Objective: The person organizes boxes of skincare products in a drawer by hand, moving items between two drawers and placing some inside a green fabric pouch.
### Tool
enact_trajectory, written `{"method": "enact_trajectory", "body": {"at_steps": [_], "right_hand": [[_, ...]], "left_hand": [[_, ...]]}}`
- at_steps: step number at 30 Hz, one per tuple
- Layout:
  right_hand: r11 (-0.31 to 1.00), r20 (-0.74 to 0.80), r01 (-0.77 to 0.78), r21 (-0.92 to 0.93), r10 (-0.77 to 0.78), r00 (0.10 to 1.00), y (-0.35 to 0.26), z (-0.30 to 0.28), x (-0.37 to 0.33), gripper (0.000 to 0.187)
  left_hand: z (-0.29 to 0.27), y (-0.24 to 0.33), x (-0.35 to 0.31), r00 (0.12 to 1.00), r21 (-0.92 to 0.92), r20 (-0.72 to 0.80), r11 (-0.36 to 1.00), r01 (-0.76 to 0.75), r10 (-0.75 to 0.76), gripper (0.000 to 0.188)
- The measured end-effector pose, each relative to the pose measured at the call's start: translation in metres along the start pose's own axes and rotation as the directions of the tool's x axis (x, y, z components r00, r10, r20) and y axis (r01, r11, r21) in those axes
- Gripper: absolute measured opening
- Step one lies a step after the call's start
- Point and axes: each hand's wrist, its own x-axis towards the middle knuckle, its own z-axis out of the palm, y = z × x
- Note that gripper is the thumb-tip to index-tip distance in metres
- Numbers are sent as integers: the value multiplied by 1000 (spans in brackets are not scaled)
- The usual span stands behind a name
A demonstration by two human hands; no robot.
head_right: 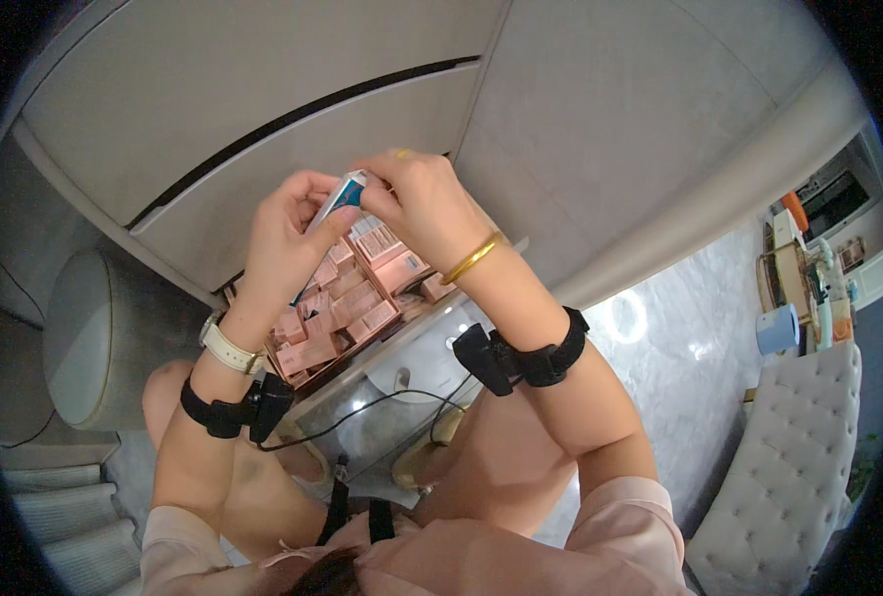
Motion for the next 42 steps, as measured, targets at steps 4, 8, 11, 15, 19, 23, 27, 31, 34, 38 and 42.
{"method": "enact_trajectory", "body": {"at_steps": [4, 8, 11, 15, 19, 23, 27, 31, 34, 38, 42], "right_hand": [[922, 40, -353, 162, 351, 936, -7, -1, 3, 18], [772, 101, -326, 546, 326, 940, 4, -1, 8, 22], [494, 245, -385, 780, 325, 913, 2, -2, 7, 23], [127, 336, -364, 923, 196, 921, -4, -1, 5, 20], [89, 405, -439, 894, 259, 877, -11, 3, 0, 22], [980, -185, 125, 156, -96, 978, -6, -9, 1, 26], [966, -245, 244, -90, -259, 934, -16, -23, 9, 28], [936, -261, 293, -195, -337, 904, -11, -25, 11, 21], [916, -322, 307, -259, -382, 866, -16, -24, 10, 22], [854, -337, 377, -358, -495, 801, -17, -10, 8, 22], [895, -263, 356, -269, -424, 867, -22, -23, 12, 16]], "left_hand": [[5, -6, 0, 996, -50, -52, 996, -79, 76, 18], [8, 5, 2, 991, -175, -104, 979, -106, 89, 23], [7, 4, 0, 981, -182, -131, 969, -165, 142, 24], [6, 8, -2, 966, -245, -164, 941, -234, 198, 25], [5, -5, -2, 927, -136, -195, 927, -349, 321, 26], [8, 7, 2, 897, 14, -251, 928, -373, 364, 24], [9, 7, 6, 888, 0, -274, 923, -384, 369, 24], [12, 14, 5, 881, 62, -276, 922, -382, 383, 26], [13, 12, 5, 848, 77, -307, 900, -430, 432, 27], [12, 10, 3, 843, 41, -355, 908, -417, 404, 28], [4, 16, 5, 834, 130, -380, 916, -380, 400, 28]]}}
